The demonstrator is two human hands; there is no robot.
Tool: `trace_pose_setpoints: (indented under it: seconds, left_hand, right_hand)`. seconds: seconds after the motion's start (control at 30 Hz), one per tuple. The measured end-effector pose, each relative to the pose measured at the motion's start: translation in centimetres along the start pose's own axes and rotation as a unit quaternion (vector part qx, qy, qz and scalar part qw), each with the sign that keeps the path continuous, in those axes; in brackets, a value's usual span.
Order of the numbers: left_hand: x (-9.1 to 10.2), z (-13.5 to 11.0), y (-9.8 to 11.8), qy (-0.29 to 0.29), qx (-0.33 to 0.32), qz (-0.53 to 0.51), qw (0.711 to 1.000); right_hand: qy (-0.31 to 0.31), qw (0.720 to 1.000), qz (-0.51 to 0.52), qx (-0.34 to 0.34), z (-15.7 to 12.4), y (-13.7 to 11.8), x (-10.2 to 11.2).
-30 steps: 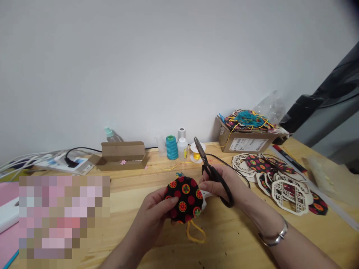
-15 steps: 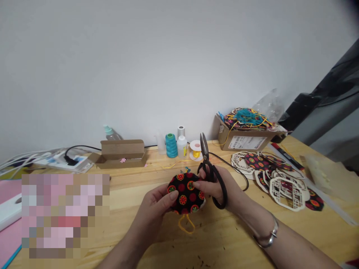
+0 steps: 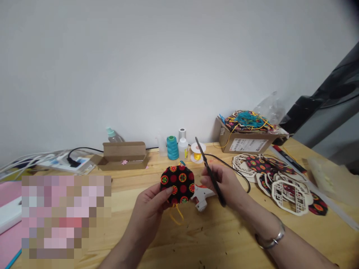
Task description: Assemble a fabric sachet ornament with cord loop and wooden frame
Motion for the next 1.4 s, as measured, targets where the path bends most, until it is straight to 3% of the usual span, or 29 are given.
trace_pose_setpoints:
  seconds: [0.17,0.33,1.1,1.4]
  left_hand:
    - [0.7,0.0,0.8,0.017,-0.019,-0.024,0.999]
    - [0.9,-0.1,0.9,0.034,-0.024,-0.024,0.999]
    - [1.2,0.0,0.7,0.053,-0.02,-0.01,0.998]
    - [1.9,0.1,1.7,0.073,-0.042,-0.038,0.996]
  right_hand:
    - [-0.108,0.974,-0.199,0.033,-0.3,-0.9,0.4]
    - [-0.113,0.939,-0.32,0.05,-0.4,-2.0,0.7]
    - [-0.082,0.922,-0.369,0.082,-0.6,-2.5,0.7]
    - [-0.095,0.927,-0.355,0.075,-0.5,-2.2,0.6]
Point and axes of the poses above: each hand's wrist, its own z-axis towards the middle knuckle, its own x-axis out of the back of the hand, y = z × x, the point moved 9 cm from there along z, towards the middle knuckle, and after that the axes turned 12 degrees about x, right-handed, at the moved point
